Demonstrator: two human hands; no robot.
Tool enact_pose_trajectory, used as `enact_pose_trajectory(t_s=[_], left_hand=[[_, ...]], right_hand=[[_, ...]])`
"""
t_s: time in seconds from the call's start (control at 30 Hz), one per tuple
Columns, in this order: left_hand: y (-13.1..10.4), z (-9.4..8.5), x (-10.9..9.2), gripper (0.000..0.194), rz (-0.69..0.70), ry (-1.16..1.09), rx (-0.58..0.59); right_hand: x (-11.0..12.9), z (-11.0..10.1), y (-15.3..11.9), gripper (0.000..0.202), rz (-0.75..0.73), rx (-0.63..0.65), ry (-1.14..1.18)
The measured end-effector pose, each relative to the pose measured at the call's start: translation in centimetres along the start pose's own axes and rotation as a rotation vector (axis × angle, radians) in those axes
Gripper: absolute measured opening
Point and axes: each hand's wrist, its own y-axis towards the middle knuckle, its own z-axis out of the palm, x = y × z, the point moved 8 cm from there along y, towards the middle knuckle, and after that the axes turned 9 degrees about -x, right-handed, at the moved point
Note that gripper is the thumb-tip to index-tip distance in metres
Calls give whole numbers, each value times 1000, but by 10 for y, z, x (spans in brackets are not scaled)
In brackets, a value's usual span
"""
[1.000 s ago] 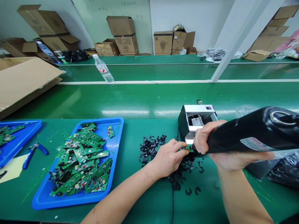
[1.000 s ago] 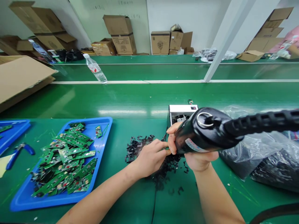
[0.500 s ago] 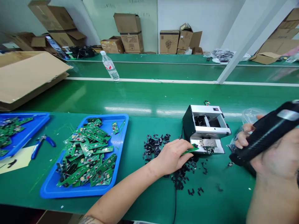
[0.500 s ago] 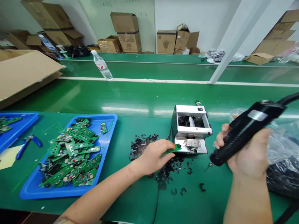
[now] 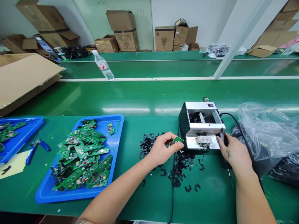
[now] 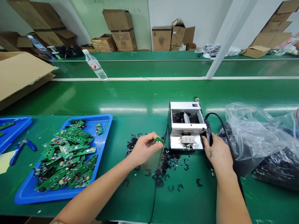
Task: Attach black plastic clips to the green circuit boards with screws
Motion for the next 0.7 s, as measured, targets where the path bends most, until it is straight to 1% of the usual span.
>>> enact_pose_trajectory(t_s=[0.1, 0.17, 0.23, 0.3, 0.33, 0.37, 0.4, 0.43, 0.5, 0.53, 0.57, 0.6, 0.7], left_hand=[[0, -1, 1, 35, -4, 83, 19], [0, 1, 4, 34, -44, 93, 42], [-2, 5, 6, 31, -93, 41, 76], [-3, 8, 6, 27, -127, -6, 105], [-3, 9, 6, 26, -138, -5, 111], [-4, 9, 6, 26, -146, 11, 113], [-4, 8, 6, 27, -152, 38, 112], [-4, 8, 7, 28, -156, 70, 110], [-5, 6, 7, 29, -161, 133, 108], [-5, 6, 7, 29, -161, 162, 111], [-6, 5, 6, 27, -161, 191, 116], [-6, 5, 7, 25, -165, 217, 123], [-9, 6, 8, 19, -200, 264, 150]], right_hand=[[10, -14, -13, 67, -67, -10, -53], [23, -33, -27, 62, -147, -89, -71], [41, -57, -43, 49, -248, -220, -52], [62, -80, -62, 33, -336, -324, 44], [72, -89, -70, 25, -371, -346, 111], [82, -94, -79, 18, -410, -342, 189], [93, -94, -87, 13, -462, -296, 269], [105, -90, -96, 9, -526, -216, 338], [129, -71, -117, 8, -676, -1, 416], [140, -58, -128, 10, -748, 102, 415], [148, -45, -139, 11, -808, 175, 381], [154, -34, -148, 12, -853, 211, 331], [163, -10, -165, 12, -906, 222, 217]])
